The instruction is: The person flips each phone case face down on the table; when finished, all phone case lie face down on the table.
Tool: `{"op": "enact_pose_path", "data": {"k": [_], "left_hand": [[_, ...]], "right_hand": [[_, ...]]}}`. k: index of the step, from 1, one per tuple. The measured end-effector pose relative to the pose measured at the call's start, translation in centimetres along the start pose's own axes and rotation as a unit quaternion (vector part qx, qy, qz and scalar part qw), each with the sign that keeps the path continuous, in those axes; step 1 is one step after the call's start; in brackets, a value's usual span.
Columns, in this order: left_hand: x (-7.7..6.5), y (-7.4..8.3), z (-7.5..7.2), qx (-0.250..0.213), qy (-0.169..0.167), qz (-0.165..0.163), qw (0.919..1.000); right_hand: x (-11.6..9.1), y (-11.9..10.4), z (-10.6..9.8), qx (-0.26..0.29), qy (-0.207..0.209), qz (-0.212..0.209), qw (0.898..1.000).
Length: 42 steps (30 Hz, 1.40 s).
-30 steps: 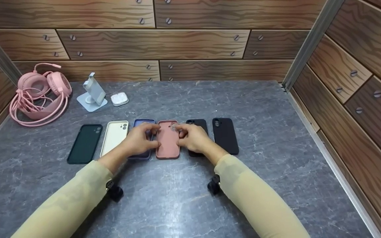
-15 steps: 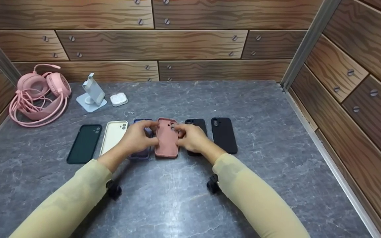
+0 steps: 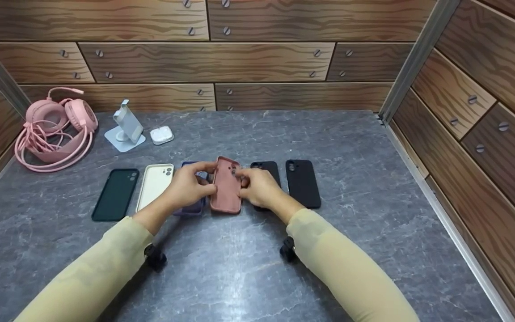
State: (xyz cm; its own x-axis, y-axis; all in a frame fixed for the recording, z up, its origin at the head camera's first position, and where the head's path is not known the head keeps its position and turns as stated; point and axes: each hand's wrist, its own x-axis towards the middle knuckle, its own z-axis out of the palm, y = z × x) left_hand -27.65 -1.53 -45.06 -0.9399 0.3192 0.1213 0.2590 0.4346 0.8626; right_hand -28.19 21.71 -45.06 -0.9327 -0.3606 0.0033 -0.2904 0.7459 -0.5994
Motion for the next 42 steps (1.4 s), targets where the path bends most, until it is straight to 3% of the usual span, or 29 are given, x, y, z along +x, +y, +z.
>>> {"op": "enact_pose_path", "data": {"k": [10,18,21,27,33,39,42], "left_hand": [[-0.2,0.0,0.1,-0.077,-0.006,-0.019,0.9968],[-0.4,-0.2,0.1,-0.135,-0.014,-0.027,0.9904],[-0.4,-0.3,0.1,-0.169,-0.027,-0.033,0.9847],[-0.5,-0.4,0.0,-0.215,-0.057,-0.029,0.9745],[-0.5,-0.2,-0.2,-0.245,-0.082,-0.024,0.9658],[-0.4,0.1,-0.2,-0.244,-0.099,-0.029,0.9643],[-0.4,0.1,-0.1,-0.25,-0.109,-0.033,0.9616]], "right_hand": [[0.0,-0.8,-0.1,-0.036,0.01,-0.023,0.999],[0.1,-1.0,0.1,0.019,-0.001,-0.006,1.0],[0.2,-0.8,-0.2,0.07,-0.013,0.015,0.997],[0.0,-0.5,-1.2,0.207,-0.057,0.044,0.976],[-0.1,-0.2,-2.0,0.276,-0.089,0.058,0.955],[-0.3,-0.3,-2.5,0.351,-0.102,0.09,0.926],[-0.5,-0.3,-2.6,0.37,-0.106,0.093,0.918]]}}
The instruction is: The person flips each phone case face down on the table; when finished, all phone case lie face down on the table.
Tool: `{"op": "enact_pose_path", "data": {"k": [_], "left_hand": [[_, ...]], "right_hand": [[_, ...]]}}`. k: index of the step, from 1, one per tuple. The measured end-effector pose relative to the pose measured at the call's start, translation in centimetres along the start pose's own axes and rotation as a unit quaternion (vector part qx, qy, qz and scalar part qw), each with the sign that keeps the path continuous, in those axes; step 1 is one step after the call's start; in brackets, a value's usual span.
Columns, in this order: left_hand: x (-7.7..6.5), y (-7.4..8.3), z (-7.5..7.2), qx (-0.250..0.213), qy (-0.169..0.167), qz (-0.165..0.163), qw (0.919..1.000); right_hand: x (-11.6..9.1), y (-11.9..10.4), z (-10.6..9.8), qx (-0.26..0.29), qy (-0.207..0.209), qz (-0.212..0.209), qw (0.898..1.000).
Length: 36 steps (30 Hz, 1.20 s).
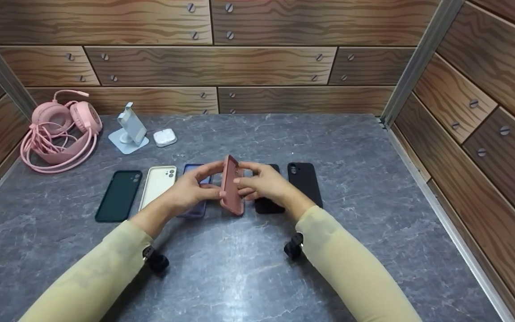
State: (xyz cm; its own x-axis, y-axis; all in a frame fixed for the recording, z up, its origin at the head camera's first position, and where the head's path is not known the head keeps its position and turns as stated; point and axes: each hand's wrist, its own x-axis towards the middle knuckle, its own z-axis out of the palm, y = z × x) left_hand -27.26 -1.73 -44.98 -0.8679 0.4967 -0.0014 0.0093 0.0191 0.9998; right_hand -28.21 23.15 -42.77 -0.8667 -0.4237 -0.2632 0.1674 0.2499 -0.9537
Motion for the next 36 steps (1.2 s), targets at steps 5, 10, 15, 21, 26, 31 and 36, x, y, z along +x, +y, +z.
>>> {"op": "enact_pose_path", "data": {"k": [5,10,15,21,26,31,36], "left_hand": [[0.0,0.0,0.3,-0.017,-0.021,0.001,0.9996],[0.1,0.1,0.7,-0.03,-0.037,0.001,0.9988],[0.2,0.0,1.0,-0.018,-0.039,0.006,0.9991],[0.3,0.0,1.3,-0.012,-0.043,0.007,0.999],[0.5,-0.1,1.6,-0.009,-0.039,0.0,0.9992],[0.6,-0.2,1.8,-0.003,-0.039,-0.003,0.9992],[0.7,-0.1,2.0,0.003,-0.035,-0.004,0.9994]], "right_hand": [[-0.1,0.1,-0.1,0.012,-0.004,0.002,1.0],[-0.1,0.2,0.0,0.029,-0.004,0.003,1.0],[-0.3,-0.1,0.2,0.048,-0.002,0.004,0.999],[-0.4,-0.3,0.5,0.069,0.006,0.007,0.998],[-0.3,-0.2,0.6,0.083,0.011,0.006,0.996],[-0.2,-0.1,0.7,0.094,0.023,0.01,0.995],[-0.1,-0.1,0.7,0.092,0.038,0.013,0.995]]}}
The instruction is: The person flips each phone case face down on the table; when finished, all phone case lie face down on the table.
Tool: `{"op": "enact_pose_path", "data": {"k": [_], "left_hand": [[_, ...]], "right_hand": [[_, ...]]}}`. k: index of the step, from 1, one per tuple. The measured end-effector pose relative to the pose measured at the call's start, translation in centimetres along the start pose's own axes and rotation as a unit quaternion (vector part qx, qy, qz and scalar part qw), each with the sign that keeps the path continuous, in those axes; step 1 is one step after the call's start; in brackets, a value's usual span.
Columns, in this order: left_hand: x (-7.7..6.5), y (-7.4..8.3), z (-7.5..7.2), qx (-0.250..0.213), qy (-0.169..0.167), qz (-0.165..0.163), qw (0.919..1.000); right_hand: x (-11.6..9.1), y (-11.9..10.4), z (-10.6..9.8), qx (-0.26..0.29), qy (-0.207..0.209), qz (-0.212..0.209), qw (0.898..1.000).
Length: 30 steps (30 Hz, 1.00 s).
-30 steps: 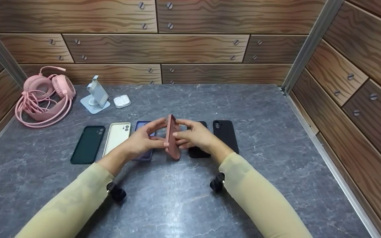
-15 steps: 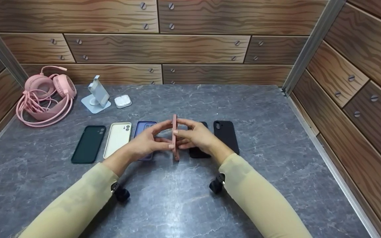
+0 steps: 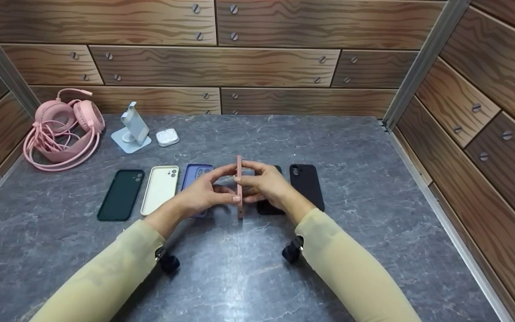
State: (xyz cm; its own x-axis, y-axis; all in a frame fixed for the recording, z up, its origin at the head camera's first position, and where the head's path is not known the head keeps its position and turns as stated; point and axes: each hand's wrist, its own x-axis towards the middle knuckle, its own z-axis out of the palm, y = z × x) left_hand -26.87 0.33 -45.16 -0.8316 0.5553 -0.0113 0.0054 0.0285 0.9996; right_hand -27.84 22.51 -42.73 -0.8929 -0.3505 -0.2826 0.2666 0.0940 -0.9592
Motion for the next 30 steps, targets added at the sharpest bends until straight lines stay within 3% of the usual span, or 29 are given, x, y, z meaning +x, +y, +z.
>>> {"op": "enact_pose_path", "data": {"k": [18,30], "left_hand": [[0.1,0.0,0.6,0.047,0.029,0.003,0.9985],[0.0,0.4,0.6,0.134,0.084,0.043,0.9865]], "right_hand": [[-0.7,-0.4,0.0,-0.004,0.032,-0.015,0.999],[-1.1,-0.7,-0.1,0.032,0.033,-0.033,0.998]]}}
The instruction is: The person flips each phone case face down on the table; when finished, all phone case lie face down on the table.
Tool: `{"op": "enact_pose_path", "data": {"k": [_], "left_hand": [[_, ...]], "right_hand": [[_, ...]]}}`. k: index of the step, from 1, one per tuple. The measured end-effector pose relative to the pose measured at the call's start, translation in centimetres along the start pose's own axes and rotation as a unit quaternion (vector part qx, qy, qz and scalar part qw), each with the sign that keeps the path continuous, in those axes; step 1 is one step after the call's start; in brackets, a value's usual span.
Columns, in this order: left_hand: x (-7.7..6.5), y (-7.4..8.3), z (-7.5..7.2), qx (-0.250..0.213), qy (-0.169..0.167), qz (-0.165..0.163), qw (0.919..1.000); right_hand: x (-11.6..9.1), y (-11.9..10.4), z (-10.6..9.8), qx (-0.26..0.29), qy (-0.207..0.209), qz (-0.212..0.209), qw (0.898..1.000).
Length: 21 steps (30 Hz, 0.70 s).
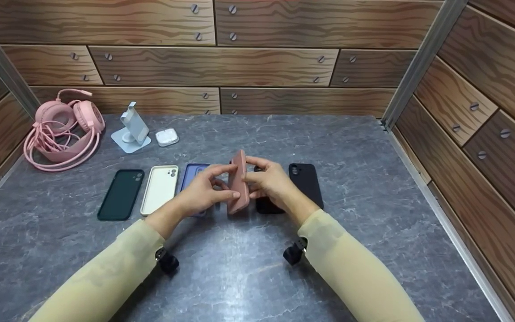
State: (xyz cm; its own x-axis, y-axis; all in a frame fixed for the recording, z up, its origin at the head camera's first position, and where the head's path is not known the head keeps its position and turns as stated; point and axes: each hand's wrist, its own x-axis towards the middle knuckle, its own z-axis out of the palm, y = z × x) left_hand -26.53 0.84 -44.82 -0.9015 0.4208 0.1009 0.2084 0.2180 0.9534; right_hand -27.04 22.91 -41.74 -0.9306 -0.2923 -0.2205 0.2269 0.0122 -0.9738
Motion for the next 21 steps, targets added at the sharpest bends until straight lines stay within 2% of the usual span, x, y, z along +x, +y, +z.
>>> {"op": "enact_pose_path", "data": {"k": [4,9,12,16,21], "left_hand": [[-0.1,0.2,-0.4,0.018,0.014,0.006,0.9997],[-0.2,0.1,-0.9,0.034,0.027,-0.013,0.999],[-0.3,0.0,-1.1,0.013,0.021,-0.023,0.9994],[-0.3,0.0,-1.3,-0.029,0.011,-0.021,0.9993],[-0.2,0.0,-1.7,-0.036,0.03,-0.022,0.9987]], "right_hand": [[0.0,0.0,0.0,0.017,-0.001,-0.004,1.0],[-0.1,-0.1,0.1,0.045,-0.004,-0.01,0.999],[0.0,-0.2,0.1,0.063,-0.004,-0.012,0.998],[0.0,0.0,0.1,0.072,0.0,-0.014,0.997],[0.2,0.4,0.0,0.044,0.006,-0.026,0.999]]}}
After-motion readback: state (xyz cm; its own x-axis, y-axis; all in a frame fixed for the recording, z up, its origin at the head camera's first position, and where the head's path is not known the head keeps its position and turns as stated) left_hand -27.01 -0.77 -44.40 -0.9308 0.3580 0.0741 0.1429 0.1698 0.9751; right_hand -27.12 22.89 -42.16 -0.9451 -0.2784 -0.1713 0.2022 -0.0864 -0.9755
